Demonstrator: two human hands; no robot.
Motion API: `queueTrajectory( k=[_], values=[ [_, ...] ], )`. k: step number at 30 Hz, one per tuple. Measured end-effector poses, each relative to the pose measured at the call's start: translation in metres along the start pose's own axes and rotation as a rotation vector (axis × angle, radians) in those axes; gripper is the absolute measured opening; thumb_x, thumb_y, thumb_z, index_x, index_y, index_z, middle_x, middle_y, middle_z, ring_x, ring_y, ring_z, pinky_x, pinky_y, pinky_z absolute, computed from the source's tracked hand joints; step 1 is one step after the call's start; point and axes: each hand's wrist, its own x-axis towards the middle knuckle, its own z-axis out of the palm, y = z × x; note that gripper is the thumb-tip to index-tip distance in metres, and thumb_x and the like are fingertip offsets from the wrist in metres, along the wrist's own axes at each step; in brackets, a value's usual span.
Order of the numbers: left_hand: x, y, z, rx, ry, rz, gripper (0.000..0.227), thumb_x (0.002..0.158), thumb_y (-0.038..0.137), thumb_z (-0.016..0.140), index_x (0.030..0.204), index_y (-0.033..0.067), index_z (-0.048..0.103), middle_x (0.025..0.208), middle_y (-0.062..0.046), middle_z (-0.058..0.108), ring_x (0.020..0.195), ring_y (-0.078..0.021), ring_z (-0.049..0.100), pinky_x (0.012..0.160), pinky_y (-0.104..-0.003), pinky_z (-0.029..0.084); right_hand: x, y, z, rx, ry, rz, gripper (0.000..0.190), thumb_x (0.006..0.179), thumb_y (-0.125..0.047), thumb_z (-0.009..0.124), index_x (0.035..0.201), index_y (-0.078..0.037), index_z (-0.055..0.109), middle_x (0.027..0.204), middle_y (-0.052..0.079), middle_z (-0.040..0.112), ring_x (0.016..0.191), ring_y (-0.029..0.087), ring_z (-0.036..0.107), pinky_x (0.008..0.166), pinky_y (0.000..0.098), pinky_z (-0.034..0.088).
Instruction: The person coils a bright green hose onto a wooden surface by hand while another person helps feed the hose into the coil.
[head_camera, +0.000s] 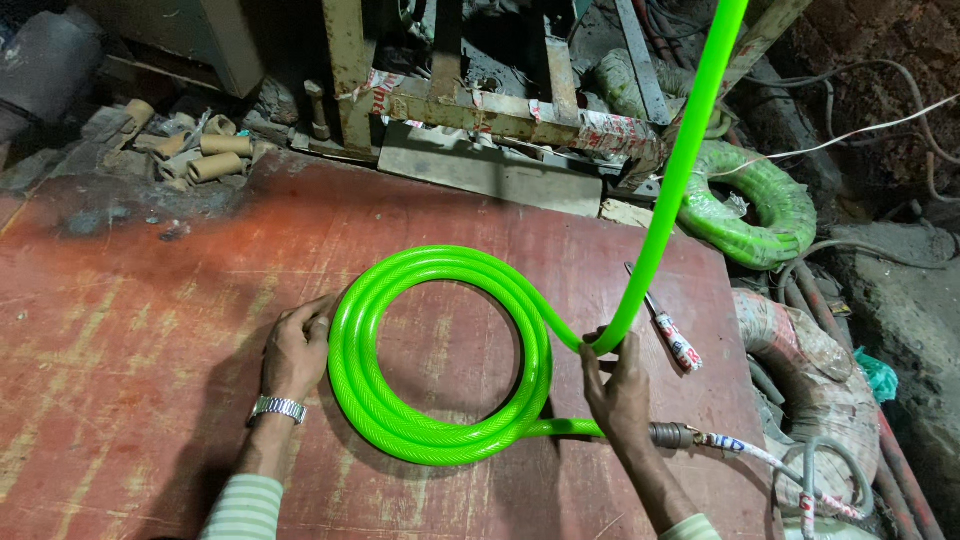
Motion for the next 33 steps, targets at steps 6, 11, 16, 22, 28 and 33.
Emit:
queueTrajectory(
  k=[6,11,16,22,28,33],
  values=[
    [0.002,-0.012,0.012,0.048,-0.032,0.171,0.039,0.085,0.005,0.061,0.12,0.0112,0.076,0.108,-0.011,0.076,0.094,-0.024,0.068,0.09,-0.036,0.052,-0.017,-0.011,-0.002,0.008,-0.07,-0.021,0.025,0.096,-0.014,0.061,0.118,-0.007,0.053,0.109,0.008,0.064,0.093,0.025,0.073,0.078,0.0368,0.066],
    [0.001,-0.029,0.021,0.215,-0.023,0.256,0.04,0.083,0.013,0.069,0.122,0.0211,0.075,0.109,-0.011,0.071,0.107,-0.0291,0.065,0.1,-0.043,0.046,-0.025,-0.004,-0.003,-0.02,-0.071,-0.072,0.024,0.098,-0.015,0.059,0.12,-0.008,0.053,0.109,0.009,0.066,0.095,0.027,0.072,0.076,0.0377,0.066],
    [0.001,-0.023,0.024,0.196,-0.003,0.219,0.041,0.081,0.004,0.069,0.118,0.018,0.077,0.106,-0.014,0.071,0.101,-0.0314,0.067,0.098,-0.041,0.049,-0.036,0.008,0.002,-0.049,-0.097,-0.075,0.026,0.097,-0.016,0.06,0.121,-0.008,0.053,0.111,0.009,0.067,0.089,0.027,0.074,0.073,0.0382,0.067],
    [-0.001,-0.025,0.023,0.24,-0.011,0.23,0.04,0.082,0.01,0.07,0.12,0.0198,0.075,0.108,-0.014,0.07,0.104,-0.033,0.064,0.098,-0.044,0.047,-0.049,0.019,0.014,-0.1,-0.108,-0.144,0.03,0.096,-0.014,0.059,0.125,-0.006,0.054,0.108,0.013,0.064,0.088,0.03,0.07,0.076,0.0391,0.062],
    [-0.007,-0.006,0.025,0.335,0.121,0.416,0.037,0.08,0.013,0.072,0.116,0.0195,0.075,0.11,-0.006,0.065,0.107,-0.0267,0.061,0.099,-0.044,0.042,-0.059,0.028,0.02,-0.126,-0.132,-0.189,0.037,0.094,-0.013,0.06,0.129,-0.003,0.05,0.113,0.014,0.06,0.098,0.031,0.064,0.081,0.0407,0.061],
    [-0.019,0.046,0.018,0.243,0.104,0.544,0.024,0.086,0.012,0.069,0.108,0.0142,0.075,0.108,-0.007,0.065,0.1,-0.0283,0.061,0.092,-0.044,0.043,-0.067,0.031,0.021,-0.136,-0.15,-0.175,0.034,0.093,-0.013,0.061,0.124,-0.005,0.05,0.105,0.014,0.06,0.09,0.034,0.062,0.076,0.0443,0.053]
  ],
)
